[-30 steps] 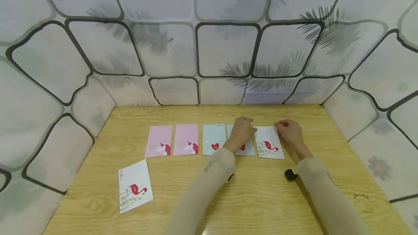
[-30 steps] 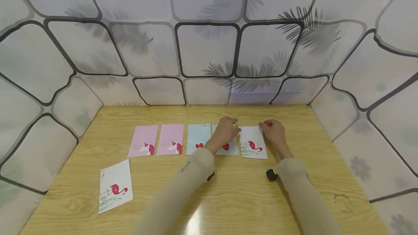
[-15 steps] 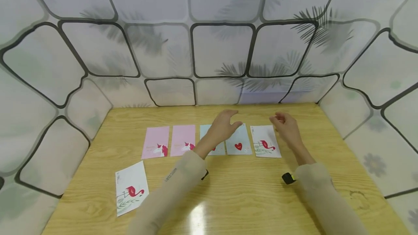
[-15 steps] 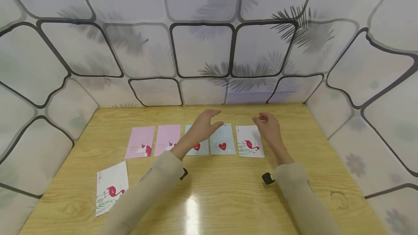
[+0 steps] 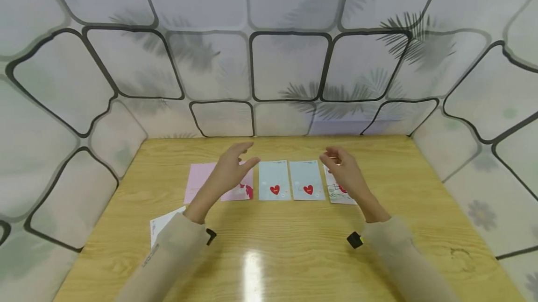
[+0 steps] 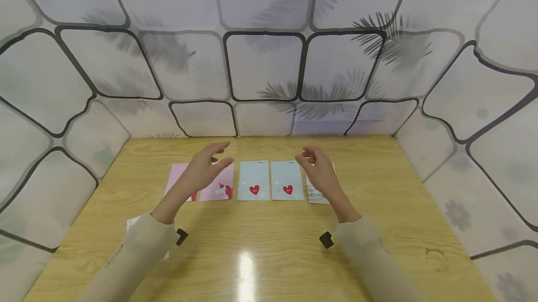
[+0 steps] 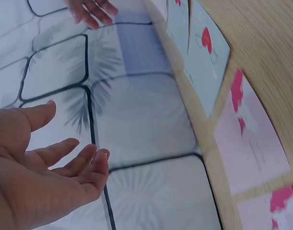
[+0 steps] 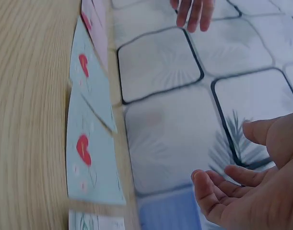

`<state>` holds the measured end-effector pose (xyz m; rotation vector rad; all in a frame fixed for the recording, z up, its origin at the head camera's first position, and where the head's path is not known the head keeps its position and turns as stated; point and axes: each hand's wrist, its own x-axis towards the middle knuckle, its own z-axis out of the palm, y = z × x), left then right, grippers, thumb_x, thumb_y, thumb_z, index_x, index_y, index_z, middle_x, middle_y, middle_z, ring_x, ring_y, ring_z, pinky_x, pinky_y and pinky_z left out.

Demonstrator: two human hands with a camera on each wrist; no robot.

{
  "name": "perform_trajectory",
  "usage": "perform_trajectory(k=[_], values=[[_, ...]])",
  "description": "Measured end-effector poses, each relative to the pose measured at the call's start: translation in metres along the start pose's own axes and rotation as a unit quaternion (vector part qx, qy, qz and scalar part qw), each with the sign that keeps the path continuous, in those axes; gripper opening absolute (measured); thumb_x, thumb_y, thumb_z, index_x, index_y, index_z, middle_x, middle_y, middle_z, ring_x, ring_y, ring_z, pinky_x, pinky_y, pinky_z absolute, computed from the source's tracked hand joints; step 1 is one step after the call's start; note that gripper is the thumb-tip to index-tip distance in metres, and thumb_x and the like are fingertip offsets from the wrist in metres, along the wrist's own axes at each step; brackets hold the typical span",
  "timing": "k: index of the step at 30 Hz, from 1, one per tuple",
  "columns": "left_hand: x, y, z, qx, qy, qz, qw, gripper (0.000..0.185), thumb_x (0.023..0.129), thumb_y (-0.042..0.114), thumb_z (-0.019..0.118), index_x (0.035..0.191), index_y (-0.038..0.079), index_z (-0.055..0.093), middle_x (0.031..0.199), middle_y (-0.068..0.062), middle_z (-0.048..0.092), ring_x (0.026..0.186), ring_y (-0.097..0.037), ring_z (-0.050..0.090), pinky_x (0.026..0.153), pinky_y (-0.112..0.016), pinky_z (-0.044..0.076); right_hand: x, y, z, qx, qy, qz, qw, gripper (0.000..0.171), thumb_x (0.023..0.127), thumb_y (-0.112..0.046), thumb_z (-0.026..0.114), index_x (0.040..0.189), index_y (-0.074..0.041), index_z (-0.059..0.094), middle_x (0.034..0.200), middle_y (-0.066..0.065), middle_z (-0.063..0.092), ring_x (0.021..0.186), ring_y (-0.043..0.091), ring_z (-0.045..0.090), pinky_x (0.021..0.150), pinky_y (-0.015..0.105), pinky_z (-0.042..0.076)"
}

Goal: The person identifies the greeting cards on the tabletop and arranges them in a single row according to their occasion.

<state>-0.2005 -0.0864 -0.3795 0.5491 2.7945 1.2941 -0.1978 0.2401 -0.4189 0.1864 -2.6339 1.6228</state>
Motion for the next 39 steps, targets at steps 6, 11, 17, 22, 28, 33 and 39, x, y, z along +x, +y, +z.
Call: perform_trajectory(k=[6, 11, 17, 22, 28, 33, 39], values=[[-0.027, -0.014, -0.028, 0.006, 0.026, -0.013, 0.9996, 0.058, 0.104, 0.021, 0.065, 0.152, -0.004, 0.045, 0.155, -0.023, 0.045, 0.137, -0.041, 0.048, 0.107, -0.054, 0.046, -0.005, -0.016, 0.028, -0.017, -0.034, -0.022, 0.999, 0.058, 0.106, -0.036, 0.061, 0.147, 0.002, 0.049, 0.138, 0.020, 0.059, 0.122, 0.036, 0.058, 0.094, 0.048, 0.055], [-0.050, -0.025, -0.048, 0.012, 0.039, -0.035, 0.9986, 0.059, 0.105, 0.023, 0.064, 0.154, -0.002, 0.043, 0.155, -0.023, 0.044, 0.136, -0.044, 0.048, 0.108, -0.058, 0.044, -0.008, -0.027, 0.048, -0.021, -0.056, -0.035, 0.998, 0.056, 0.105, -0.034, 0.062, 0.148, -0.001, 0.050, 0.139, 0.020, 0.061, 0.122, 0.035, 0.060, 0.095, 0.051, 0.054], [-0.077, -0.032, -0.072, 0.034, 0.051, -0.063, 0.9962, 0.064, 0.106, 0.031, 0.062, 0.156, -0.002, 0.039, 0.155, -0.025, 0.043, 0.132, -0.051, 0.049, 0.107, -0.063, 0.043, -0.010, -0.037, 0.069, -0.007, -0.078, -0.055, 0.995, 0.056, 0.105, -0.033, 0.064, 0.148, -0.002, 0.050, 0.137, 0.016, 0.061, 0.118, 0.032, 0.062, 0.090, 0.047, 0.056], [-0.097, -0.040, -0.087, 0.060, 0.058, -0.076, 0.9936, 0.067, 0.107, 0.035, 0.059, 0.157, -0.003, 0.035, 0.157, -0.027, 0.040, 0.133, -0.053, 0.046, 0.106, -0.065, 0.042, -0.015, -0.049, 0.086, -0.006, -0.094, -0.083, 0.992, 0.052, 0.104, -0.030, 0.064, 0.146, -0.001, 0.052, 0.133, 0.013, 0.064, 0.116, 0.028, 0.062, 0.096, 0.047, 0.053], [-0.117, -0.051, -0.100, 0.093, 0.066, -0.081, 0.9901, 0.069, 0.107, 0.034, 0.060, 0.156, -0.007, 0.034, 0.156, -0.031, 0.038, 0.136, -0.054, 0.041, 0.103, -0.069, 0.041, -0.022, -0.065, 0.111, -0.014, -0.119, -0.106, 0.987, 0.051, 0.104, -0.027, 0.065, 0.146, -0.001, 0.053, 0.135, 0.011, 0.063, 0.114, 0.023, 0.063, 0.091, 0.041, 0.053], [-0.133, -0.064, -0.108, 0.129, 0.097, -0.059, 0.9852, 0.066, 0.104, 0.027, 0.065, 0.151, -0.012, 0.039, 0.151, -0.037, 0.040, 0.138, -0.057, 0.036, 0.105, -0.072, 0.034, -0.028, -0.075, 0.132, -0.028, -0.153, -0.119, 0.981, 0.054, 0.103, -0.032, 0.065, 0.149, -0.005, 0.052, 0.141, 0.010, 0.060, 0.106, 0.021, 0.063, 0.084, 0.035, 0.054], [-0.152, -0.082, -0.113, 0.157, 0.115, -0.045, 0.9799, 0.064, 0.101, 0.022, 0.069, 0.144, -0.018, 0.043, 0.144, -0.041, 0.043, 0.133, -0.061, 0.038, 0.103, -0.074, 0.033, -0.035, -0.087, 0.158, -0.040, -0.195, -0.130, 0.971, 0.059, 0.104, -0.040, 0.063, 0.151, -0.007, 0.050, 0.146, 0.007, 0.056, 0.114, 0.024, 0.062, 0.088, 0.034, 0.054]])
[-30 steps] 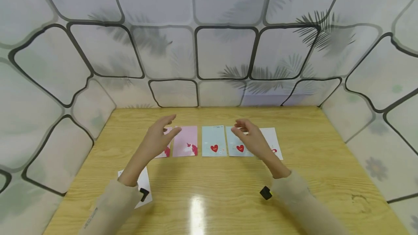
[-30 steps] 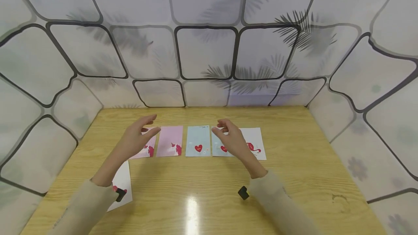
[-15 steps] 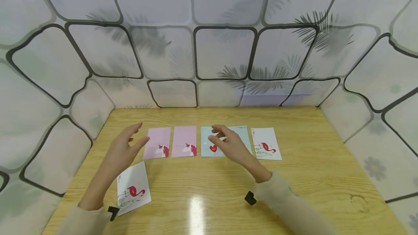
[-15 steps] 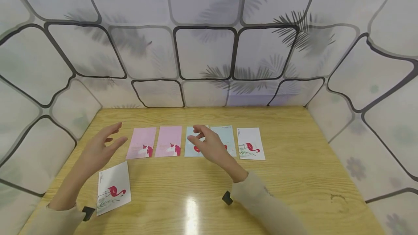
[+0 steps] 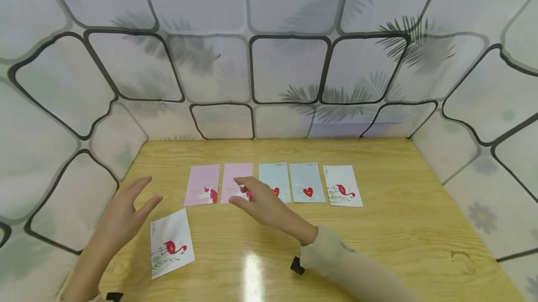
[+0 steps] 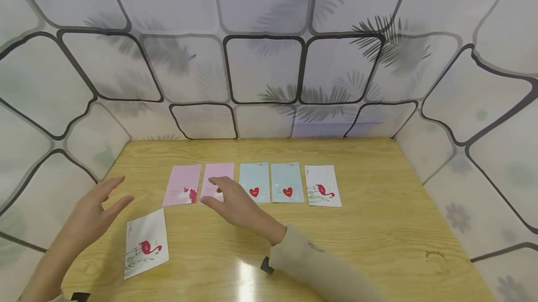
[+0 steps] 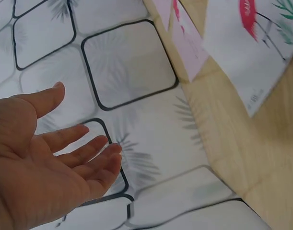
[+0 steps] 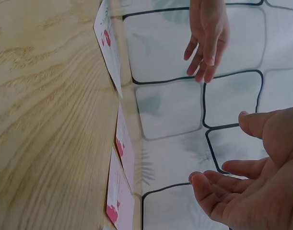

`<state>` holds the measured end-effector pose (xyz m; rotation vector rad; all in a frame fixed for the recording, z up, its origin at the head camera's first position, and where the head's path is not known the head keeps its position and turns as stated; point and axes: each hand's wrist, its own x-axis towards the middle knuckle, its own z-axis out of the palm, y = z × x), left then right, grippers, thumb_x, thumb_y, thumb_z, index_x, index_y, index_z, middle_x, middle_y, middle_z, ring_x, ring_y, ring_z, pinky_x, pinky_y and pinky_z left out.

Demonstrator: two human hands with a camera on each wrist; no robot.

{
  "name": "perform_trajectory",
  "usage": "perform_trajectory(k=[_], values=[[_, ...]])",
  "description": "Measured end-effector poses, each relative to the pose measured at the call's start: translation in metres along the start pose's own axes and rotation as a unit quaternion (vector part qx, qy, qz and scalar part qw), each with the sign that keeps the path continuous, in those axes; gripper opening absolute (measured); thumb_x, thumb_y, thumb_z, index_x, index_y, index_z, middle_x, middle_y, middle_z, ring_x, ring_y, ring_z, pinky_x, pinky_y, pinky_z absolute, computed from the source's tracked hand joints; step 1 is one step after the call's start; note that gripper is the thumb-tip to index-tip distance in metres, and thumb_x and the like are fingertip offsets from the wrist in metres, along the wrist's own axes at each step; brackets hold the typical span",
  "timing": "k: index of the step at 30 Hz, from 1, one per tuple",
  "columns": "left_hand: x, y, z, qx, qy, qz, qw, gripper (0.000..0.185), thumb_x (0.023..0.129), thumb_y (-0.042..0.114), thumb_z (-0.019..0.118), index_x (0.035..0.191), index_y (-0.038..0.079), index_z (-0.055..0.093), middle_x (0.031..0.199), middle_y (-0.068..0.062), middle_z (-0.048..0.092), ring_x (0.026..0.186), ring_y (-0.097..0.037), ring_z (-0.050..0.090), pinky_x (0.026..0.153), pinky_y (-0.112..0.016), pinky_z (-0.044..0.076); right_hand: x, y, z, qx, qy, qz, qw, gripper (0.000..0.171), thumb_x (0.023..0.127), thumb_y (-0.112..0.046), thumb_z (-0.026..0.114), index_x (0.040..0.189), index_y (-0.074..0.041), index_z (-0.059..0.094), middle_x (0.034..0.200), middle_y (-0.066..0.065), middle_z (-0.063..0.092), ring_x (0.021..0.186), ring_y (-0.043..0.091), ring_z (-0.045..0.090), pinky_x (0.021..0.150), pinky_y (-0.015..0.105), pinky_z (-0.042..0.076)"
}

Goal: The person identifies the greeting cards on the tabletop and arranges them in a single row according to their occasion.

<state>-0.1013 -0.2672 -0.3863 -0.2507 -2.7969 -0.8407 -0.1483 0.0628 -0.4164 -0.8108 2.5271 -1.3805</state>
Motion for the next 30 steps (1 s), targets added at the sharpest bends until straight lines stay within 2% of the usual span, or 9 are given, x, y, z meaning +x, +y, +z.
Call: perform_trajectory(k=[3, 11, 13, 17, 21, 25, 30], values=[[-0.008, -0.010, -0.001, 0.008, -0.009, -0.013, 0.9998, 0.064, 0.102, 0.023, 0.068, 0.143, -0.018, 0.043, 0.142, -0.042, 0.042, 0.130, -0.062, 0.039, 0.101, -0.075, 0.034, 0.005, -0.006, 0.012, -0.012, -0.017, -0.008, 1.000, 0.060, 0.103, -0.040, 0.064, 0.151, -0.006, 0.050, 0.148, 0.007, 0.055, 0.123, 0.026, 0.060, 0.093, 0.032, 0.053], [-0.021, -0.036, 0.004, 0.028, -0.023, -0.021, 0.9991, 0.058, 0.099, 0.015, 0.070, 0.137, -0.023, 0.047, 0.135, -0.046, 0.047, 0.125, -0.064, 0.043, 0.098, -0.074, 0.038, 0.022, -0.017, 0.043, -0.072, -0.062, -0.037, 0.995, 0.062, 0.103, -0.040, 0.066, 0.150, -0.003, 0.051, 0.146, 0.009, 0.057, 0.124, 0.020, 0.059, 0.104, 0.030, 0.048], [-0.022, -0.042, 0.006, 0.032, -0.032, -0.027, 0.9986, 0.058, 0.100, 0.017, 0.070, 0.136, -0.022, 0.047, 0.135, -0.047, 0.047, 0.123, -0.064, 0.045, 0.097, -0.073, 0.040, 0.027, -0.019, 0.052, -0.084, -0.074, -0.039, 0.993, 0.063, 0.102, -0.041, 0.067, 0.150, -0.003, 0.051, 0.146, 0.009, 0.056, 0.126, 0.019, 0.058, 0.107, 0.030, 0.046], [-0.025, -0.053, 0.010, 0.034, -0.070, -0.057, 0.9953, 0.063, 0.104, 0.023, 0.065, 0.140, -0.023, 0.042, 0.138, -0.048, 0.043, 0.121, -0.064, 0.048, 0.095, -0.072, 0.043, 0.038, -0.021, 0.071, -0.110, -0.095, -0.046, 0.988, 0.065, 0.100, -0.041, 0.069, 0.149, -0.003, 0.051, 0.149, 0.009, 0.055, 0.133, 0.018, 0.053, 0.112, 0.028, 0.040], [-0.024, -0.062, 0.015, 0.029, -0.097, -0.074, 0.9921, 0.065, 0.105, 0.024, 0.062, 0.140, -0.025, 0.039, 0.138, -0.049, 0.041, 0.121, -0.064, 0.048, 0.097, -0.072, 0.042, 0.049, -0.022, 0.087, -0.148, -0.106, -0.051, 0.982, 0.067, 0.098, -0.044, 0.071, 0.149, -0.004, 0.052, 0.150, 0.007, 0.054, 0.141, 0.017, 0.046, 0.116, 0.028, 0.036], [-0.023, -0.069, 0.021, 0.039, -0.106, -0.074, 0.9908, 0.065, 0.103, 0.022, 0.066, 0.138, -0.026, 0.040, 0.136, -0.050, 0.042, 0.119, -0.064, 0.049, 0.099, -0.072, 0.040, 0.059, -0.020, 0.101, -0.195, -0.105, -0.051, 0.974, 0.069, 0.096, -0.049, 0.072, 0.148, -0.006, 0.054, 0.149, 0.005, 0.055, 0.141, 0.016, 0.047, 0.115, 0.027, 0.036], [-0.020, -0.075, 0.028, 0.062, -0.129, -0.080, 0.9864, 0.071, 0.098, 0.023, 0.073, 0.134, -0.028, 0.041, 0.134, -0.052, 0.042, 0.121, -0.067, 0.043, 0.102, -0.074, 0.036, 0.073, -0.014, 0.117, -0.252, -0.109, -0.051, 0.960, 0.070, 0.093, -0.051, 0.075, 0.145, -0.007, 0.058, 0.146, 0.004, 0.058, 0.137, 0.015, 0.050, 0.113, 0.023, 0.038]])
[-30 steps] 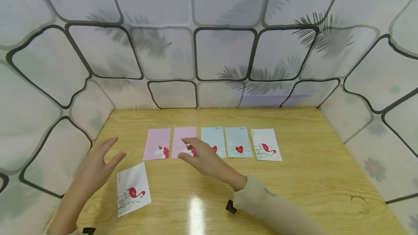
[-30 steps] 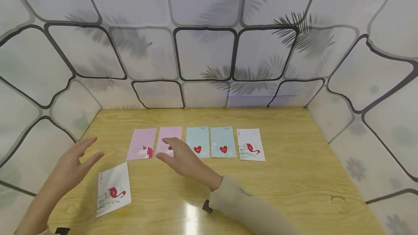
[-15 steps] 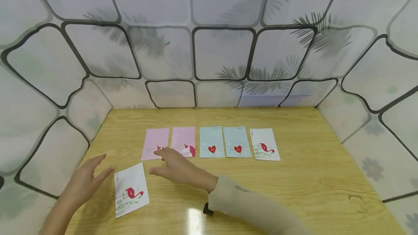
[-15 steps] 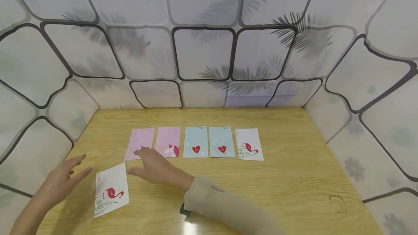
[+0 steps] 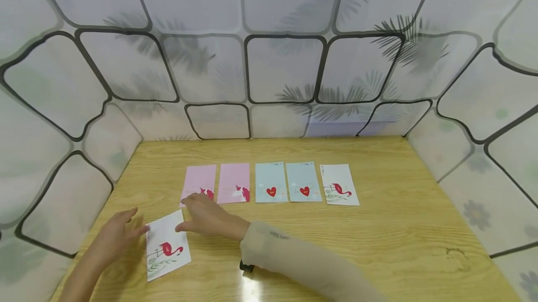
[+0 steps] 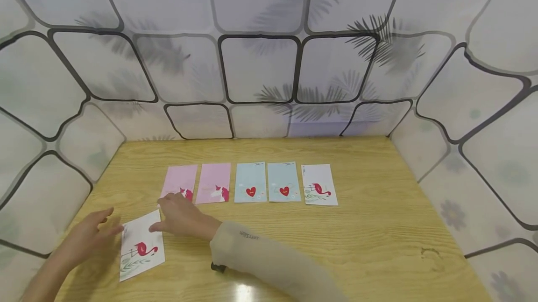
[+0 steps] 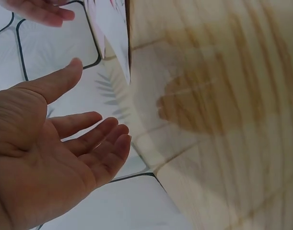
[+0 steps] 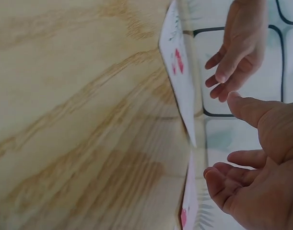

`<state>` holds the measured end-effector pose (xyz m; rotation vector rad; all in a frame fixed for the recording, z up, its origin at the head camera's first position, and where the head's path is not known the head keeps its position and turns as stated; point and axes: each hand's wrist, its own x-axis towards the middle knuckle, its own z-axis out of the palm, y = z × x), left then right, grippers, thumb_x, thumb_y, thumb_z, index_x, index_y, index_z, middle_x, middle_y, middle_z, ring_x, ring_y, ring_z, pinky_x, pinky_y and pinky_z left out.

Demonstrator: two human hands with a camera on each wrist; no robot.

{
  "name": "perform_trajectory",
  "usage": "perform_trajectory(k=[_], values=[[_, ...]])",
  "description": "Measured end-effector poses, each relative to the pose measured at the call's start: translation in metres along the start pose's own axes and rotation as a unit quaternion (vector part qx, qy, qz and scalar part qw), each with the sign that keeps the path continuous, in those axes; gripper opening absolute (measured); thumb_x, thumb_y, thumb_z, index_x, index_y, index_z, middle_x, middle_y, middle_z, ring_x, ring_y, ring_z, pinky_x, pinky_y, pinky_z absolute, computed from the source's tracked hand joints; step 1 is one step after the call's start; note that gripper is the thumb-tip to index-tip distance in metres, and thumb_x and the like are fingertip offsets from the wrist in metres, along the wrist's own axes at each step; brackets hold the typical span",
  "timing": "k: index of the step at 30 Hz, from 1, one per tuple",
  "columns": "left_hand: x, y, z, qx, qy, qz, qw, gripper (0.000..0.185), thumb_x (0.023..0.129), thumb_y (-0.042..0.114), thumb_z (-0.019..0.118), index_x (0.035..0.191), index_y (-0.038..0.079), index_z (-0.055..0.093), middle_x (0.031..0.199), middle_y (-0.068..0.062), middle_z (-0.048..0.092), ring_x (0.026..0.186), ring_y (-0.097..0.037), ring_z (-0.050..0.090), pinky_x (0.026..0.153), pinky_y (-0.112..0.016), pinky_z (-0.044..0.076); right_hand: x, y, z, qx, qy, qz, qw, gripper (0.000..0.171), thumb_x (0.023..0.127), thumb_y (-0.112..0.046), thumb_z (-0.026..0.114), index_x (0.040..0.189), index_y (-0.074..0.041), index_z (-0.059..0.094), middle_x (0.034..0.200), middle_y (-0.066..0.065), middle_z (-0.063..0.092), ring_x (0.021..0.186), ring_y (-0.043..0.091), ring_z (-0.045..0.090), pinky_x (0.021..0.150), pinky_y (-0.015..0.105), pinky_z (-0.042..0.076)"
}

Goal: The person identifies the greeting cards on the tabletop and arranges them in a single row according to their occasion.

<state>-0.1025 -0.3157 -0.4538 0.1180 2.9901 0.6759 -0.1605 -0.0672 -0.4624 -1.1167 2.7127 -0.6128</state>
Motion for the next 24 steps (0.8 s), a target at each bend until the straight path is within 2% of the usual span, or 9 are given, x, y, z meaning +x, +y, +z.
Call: perform_trajectory(k=[5, 8, 12, 15, 19, 24], values=[[0.002, -0.003, 0.006, 0.018, -0.003, 0.025, 0.9995, 0.074, 0.089, 0.020, 0.081, 0.130, -0.030, 0.045, 0.126, -0.052, 0.047, 0.117, -0.068, 0.045, 0.099, -0.074, 0.038, 0.010, -0.006, 0.011, -0.081, -0.017, -0.023, 0.996, 0.070, 0.093, -0.057, 0.072, 0.144, -0.010, 0.059, 0.143, 0.001, 0.059, 0.134, 0.012, 0.051, 0.114, 0.022, 0.035], [0.003, -0.003, 0.009, 0.015, -0.012, 0.023, 0.9995, 0.076, 0.087, 0.020, 0.083, 0.130, -0.029, 0.045, 0.125, -0.052, 0.047, 0.116, -0.069, 0.045, 0.098, -0.074, 0.039, 0.012, -0.012, 0.014, -0.123, -0.024, -0.036, 0.991, 0.070, 0.093, -0.059, 0.069, 0.143, -0.011, 0.059, 0.142, 0.000, 0.059, 0.130, 0.011, 0.052, 0.114, 0.022, 0.034], [0.002, -0.005, 0.012, 0.027, -0.026, 0.012, 0.9992, 0.078, 0.085, 0.021, 0.085, 0.130, -0.029, 0.046, 0.123, -0.052, 0.047, 0.115, -0.069, 0.046, 0.097, -0.073, 0.041, 0.013, -0.016, 0.018, -0.156, -0.022, -0.044, 0.987, 0.069, 0.092, -0.062, 0.069, 0.139, -0.012, 0.062, 0.139, -0.001, 0.060, 0.122, 0.011, 0.054, 0.110, 0.020, 0.037], [0.003, -0.006, 0.015, 0.039, -0.027, 0.015, 0.9988, 0.077, 0.084, 0.022, 0.086, 0.127, -0.029, 0.048, 0.122, -0.050, 0.049, 0.114, -0.067, 0.048, 0.096, -0.072, 0.042, 0.014, -0.016, 0.022, -0.183, -0.016, -0.051, 0.982, 0.068, 0.090, -0.064, 0.070, 0.135, -0.013, 0.064, 0.133, -0.003, 0.062, 0.116, 0.009, 0.054, 0.105, 0.019, 0.037], [0.004, -0.007, 0.017, 0.045, -0.022, 0.021, 0.9985, 0.075, 0.083, 0.023, 0.087, 0.126, -0.027, 0.051, 0.121, -0.048, 0.050, 0.113, -0.067, 0.048, 0.095, -0.072, 0.043, 0.016, -0.016, 0.025, -0.219, -0.014, -0.064, 0.974, 0.066, 0.089, -0.067, 0.069, 0.130, -0.015, 0.066, 0.125, -0.006, 0.062, 0.109, 0.007, 0.052, 0.101, 0.019, 0.035], [0.005, -0.005, 0.018, 0.036, -0.011, 0.028, 0.9989, 0.069, 0.081, 0.020, 0.088, 0.123, -0.024, 0.056, 0.119, -0.046, 0.051, 0.111, -0.065, 0.049, 0.094, -0.073, 0.043, 0.020, -0.016, 0.025, -0.253, -0.017, -0.080, 0.964, 0.068, 0.089, -0.070, 0.067, 0.131, -0.017, 0.065, 0.127, -0.008, 0.062, 0.109, 0.007, 0.052, 0.099, 0.019, 0.036]])
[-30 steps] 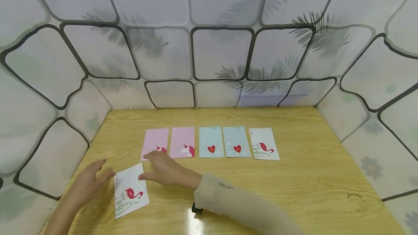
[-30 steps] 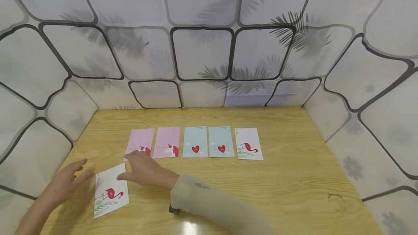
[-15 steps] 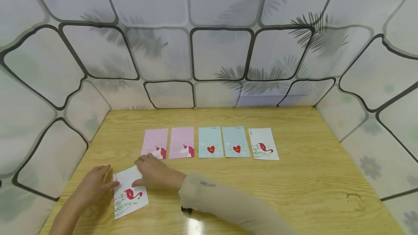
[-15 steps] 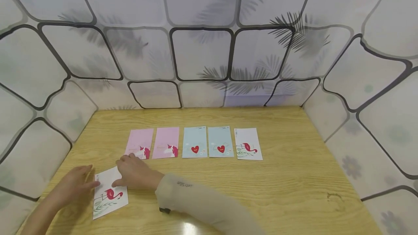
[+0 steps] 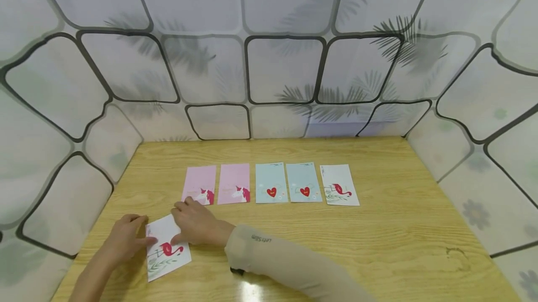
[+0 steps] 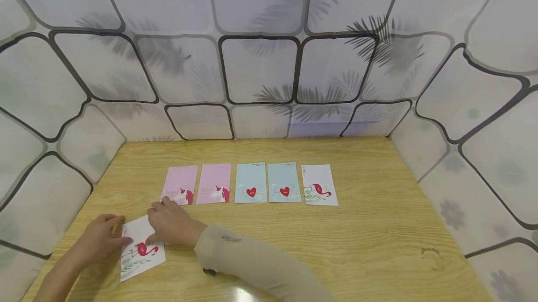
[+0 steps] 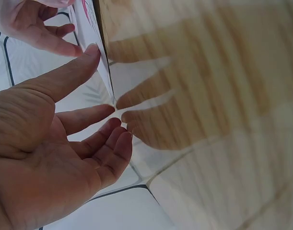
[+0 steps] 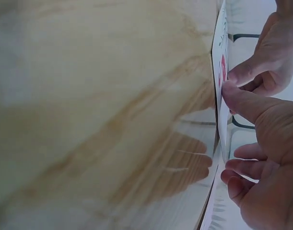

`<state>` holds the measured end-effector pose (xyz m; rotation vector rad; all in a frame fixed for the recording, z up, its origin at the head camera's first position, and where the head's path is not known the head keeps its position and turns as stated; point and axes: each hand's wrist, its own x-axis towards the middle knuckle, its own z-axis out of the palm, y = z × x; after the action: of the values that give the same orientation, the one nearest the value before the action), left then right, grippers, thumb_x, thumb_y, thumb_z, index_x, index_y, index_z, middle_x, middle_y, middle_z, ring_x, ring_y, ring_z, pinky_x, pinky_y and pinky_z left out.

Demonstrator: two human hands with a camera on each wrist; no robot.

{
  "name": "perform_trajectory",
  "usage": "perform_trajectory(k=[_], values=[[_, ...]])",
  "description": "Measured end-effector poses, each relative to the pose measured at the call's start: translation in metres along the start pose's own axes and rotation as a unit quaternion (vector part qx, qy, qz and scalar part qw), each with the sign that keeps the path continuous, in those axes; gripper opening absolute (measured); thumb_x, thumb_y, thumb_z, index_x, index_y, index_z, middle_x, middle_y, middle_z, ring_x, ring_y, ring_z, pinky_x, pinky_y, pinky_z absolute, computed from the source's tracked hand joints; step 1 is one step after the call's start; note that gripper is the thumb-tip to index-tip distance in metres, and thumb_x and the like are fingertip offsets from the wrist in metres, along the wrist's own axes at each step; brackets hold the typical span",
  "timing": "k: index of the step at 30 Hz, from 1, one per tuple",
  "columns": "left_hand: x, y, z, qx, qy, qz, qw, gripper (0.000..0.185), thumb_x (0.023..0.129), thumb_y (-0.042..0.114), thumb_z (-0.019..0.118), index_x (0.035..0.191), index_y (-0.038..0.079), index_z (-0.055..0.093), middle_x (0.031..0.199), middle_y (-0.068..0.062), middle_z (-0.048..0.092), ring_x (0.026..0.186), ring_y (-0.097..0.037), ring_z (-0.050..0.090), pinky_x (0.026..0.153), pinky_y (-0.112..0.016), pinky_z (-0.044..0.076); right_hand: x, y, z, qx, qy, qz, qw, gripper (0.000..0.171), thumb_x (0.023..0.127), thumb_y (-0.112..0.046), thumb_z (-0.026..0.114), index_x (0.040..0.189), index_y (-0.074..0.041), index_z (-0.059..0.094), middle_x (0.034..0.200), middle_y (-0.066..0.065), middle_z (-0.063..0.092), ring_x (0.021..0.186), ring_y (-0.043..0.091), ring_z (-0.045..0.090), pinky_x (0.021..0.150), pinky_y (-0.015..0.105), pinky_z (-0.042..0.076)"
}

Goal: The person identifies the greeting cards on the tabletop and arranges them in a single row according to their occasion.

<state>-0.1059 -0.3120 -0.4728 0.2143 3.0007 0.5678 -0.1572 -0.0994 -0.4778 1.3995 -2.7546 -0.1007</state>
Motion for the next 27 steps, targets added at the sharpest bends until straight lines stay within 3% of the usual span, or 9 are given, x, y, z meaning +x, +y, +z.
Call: perform_trajectory(k=[7, 12, 17, 20, 23, 27], values=[[0.001, 0.006, -0.002, -0.010, 0.000, 0.003, 0.9999, 0.055, 0.080, 0.016, 0.087, 0.118, -0.017, 0.063, 0.111, -0.037, 0.057, 0.104, -0.056, 0.055, 0.091, -0.069, 0.046, 0.003, 0.002, -0.003, 0.026, -0.028, 0.002, 0.999, 0.065, 0.090, -0.067, 0.067, 0.134, -0.019, 0.066, 0.138, -0.007, 0.061, 0.117, 0.008, 0.053, 0.101, 0.019, 0.037], [0.004, 0.008, -0.002, -0.011, -0.020, -0.014, 0.9996, 0.054, 0.082, 0.016, 0.086, 0.119, -0.016, 0.063, 0.110, -0.031, 0.059, 0.104, -0.052, 0.057, 0.091, -0.066, 0.047, 0.002, 0.000, -0.005, 0.036, -0.020, 0.009, 0.999, 0.064, 0.088, -0.066, 0.071, 0.131, -0.019, 0.067, 0.129, -0.006, 0.061, 0.112, 0.008, 0.052, 0.100, 0.018, 0.038], [0.005, 0.009, -0.003, -0.020, -0.036, -0.025, 0.9988, 0.056, 0.083, 0.016, 0.086, 0.120, -0.017, 0.059, 0.112, -0.032, 0.059, 0.107, -0.051, 0.055, 0.094, -0.067, 0.046, 0.002, -0.004, -0.005, 0.077, -0.010, 0.026, 0.997, 0.065, 0.083, -0.060, 0.080, 0.129, -0.016, 0.066, 0.120, -0.005, 0.056, 0.100, 0.006, 0.049, 0.088, 0.014, 0.043], [0.006, 0.010, -0.004, -0.043, -0.039, -0.032, 0.9978, 0.057, 0.083, 0.014, 0.087, 0.118, -0.017, 0.055, 0.108, -0.028, 0.060, 0.101, -0.045, 0.057, 0.092, -0.062, 0.048, 0.001, -0.006, -0.005, 0.128, -0.013, 0.054, 0.990, 0.069, 0.082, -0.054, 0.085, 0.134, -0.015, 0.062, 0.119, -0.004, 0.053, 0.092, 0.003, 0.050, 0.078, 0.011, 0.045], [0.006, 0.012, -0.004, -0.073, -0.039, -0.048, 0.9954, 0.048, 0.086, 0.010, 0.083, 0.115, -0.014, 0.052, 0.099, -0.021, 0.061, 0.091, -0.034, 0.057, 0.081, -0.049, 0.052, 0.000, -0.006, -0.004, 0.184, -0.019, 0.081, 0.979, 0.071, 0.083, -0.048, 0.086, 0.140, -0.016, 0.057, 0.118, -0.004, 0.052, 0.085, 0.002, 0.050, 0.071, 0.011, 0.045], [0.004, 0.017, -0.006, -0.093, -0.020, -0.066, 0.9933, 0.029, 0.093, 0.005, 0.075, 0.110, -0.008, 0.054, 0.091, -0.011, 0.059, 0.083, -0.025, 0.055, 0.067, -0.034, 0.048, -0.002, 0.000, -0.002, 0.234, 0.000, 0.075, 0.969, 0.051, 0.094, -0.031, 0.079, 0.138, -0.016, 0.059, 0.120, -0.005, 0.060, 0.092, 0.002, 0.056, 0.081, 0.012, 0.047]])
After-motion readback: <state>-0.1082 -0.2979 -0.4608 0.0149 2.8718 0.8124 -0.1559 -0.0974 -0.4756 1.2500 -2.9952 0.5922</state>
